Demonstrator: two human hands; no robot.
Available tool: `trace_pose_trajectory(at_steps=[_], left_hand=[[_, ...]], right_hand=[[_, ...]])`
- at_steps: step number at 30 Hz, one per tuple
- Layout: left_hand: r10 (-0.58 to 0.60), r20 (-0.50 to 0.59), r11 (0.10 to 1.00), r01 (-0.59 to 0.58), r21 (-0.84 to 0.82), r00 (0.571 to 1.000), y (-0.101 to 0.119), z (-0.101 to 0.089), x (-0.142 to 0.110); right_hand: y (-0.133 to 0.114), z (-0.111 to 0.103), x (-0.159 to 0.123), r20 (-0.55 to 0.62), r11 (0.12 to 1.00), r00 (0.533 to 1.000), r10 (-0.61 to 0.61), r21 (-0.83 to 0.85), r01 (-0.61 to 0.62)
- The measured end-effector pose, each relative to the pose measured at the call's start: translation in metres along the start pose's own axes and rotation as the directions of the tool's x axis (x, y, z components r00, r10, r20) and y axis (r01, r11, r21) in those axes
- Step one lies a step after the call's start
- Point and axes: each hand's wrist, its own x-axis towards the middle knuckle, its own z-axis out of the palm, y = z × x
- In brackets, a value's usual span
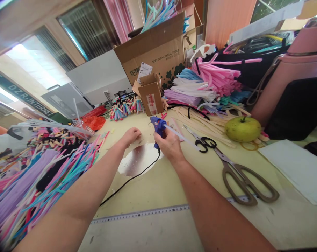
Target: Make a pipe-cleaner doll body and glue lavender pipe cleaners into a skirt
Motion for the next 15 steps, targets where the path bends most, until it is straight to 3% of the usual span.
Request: trace_pose_trajectory(at_steps=[7, 15], left_hand=[[-0.006, -0.030, 0.998, 0.004, -0.068, 1.000, -0.0001, 0.0005, -0.0045], [0.068, -0.028, 0.991, -0.065, 0.117, 0.997, 0.0034, 0.0062, 0.0033]], right_hand=[[0.0005, -0.0003, -0.0001, -0.006, 1.000, 1.000, -0.010, -0.004, 0.010], [-0.0016, -0.0001, -0.0010, 0.005, 1.000, 1.000, 0.007, 0.003, -0.007]])
